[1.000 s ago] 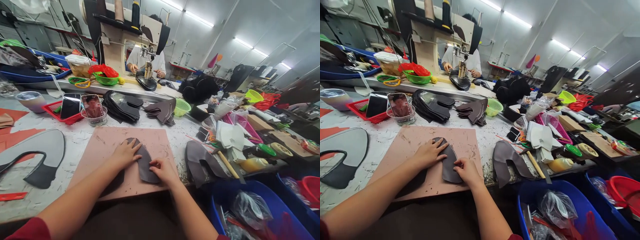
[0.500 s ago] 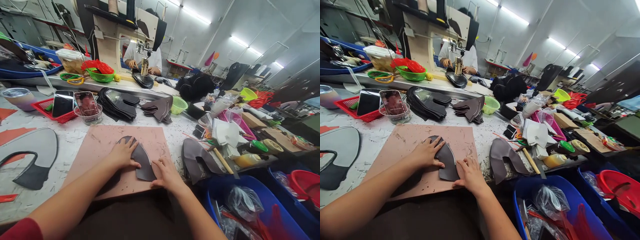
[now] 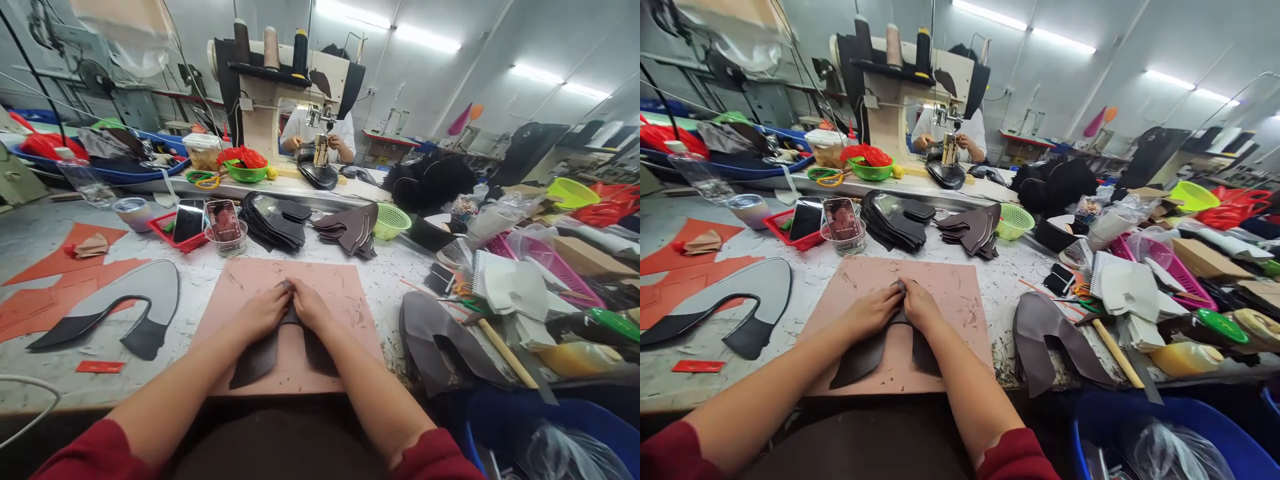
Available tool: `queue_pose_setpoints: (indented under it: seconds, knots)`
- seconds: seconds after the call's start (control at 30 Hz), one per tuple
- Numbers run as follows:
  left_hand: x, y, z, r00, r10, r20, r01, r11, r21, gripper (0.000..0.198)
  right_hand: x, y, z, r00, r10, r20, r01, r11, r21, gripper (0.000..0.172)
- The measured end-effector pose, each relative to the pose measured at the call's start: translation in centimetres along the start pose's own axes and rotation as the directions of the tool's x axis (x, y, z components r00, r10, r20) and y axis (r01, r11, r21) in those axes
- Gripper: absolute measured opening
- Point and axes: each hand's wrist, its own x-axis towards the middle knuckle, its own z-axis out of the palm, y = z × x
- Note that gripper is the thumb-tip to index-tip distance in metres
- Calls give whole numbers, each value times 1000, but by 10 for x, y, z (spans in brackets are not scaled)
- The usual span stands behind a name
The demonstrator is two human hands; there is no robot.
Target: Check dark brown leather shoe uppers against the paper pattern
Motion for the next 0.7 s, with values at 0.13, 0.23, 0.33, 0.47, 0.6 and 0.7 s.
queue_pose_setpoints:
  seconds: [0.13,0.23,0.33,0.47,0.6,0.7]
  knots:
    - [-11,2,13,985,82,-153,-74,996,56,41,0,9,18,995,-62,84,79,973,-218,45]
    - [-23,9,20,968,135,-211,-106,984,143,38,-5,5,17,991,-34,131,77,939,-335,44]
    - [-46,20,27,973,73,-221,-33,983,183,38,-6,-3,14,982,1,188,74,917,-392,47]
    - [-83,32,32,982,-28,-185,55,989,140,51,-5,-8,12,966,50,253,62,907,-417,66]
    - [-115,34,40,996,44,-80,-41,998,41,60,-4,-11,10,948,112,296,21,911,-413,86]
    - [-135,34,43,988,157,7,-154,979,-133,46,-5,-11,12,951,115,286,14,912,-410,89]
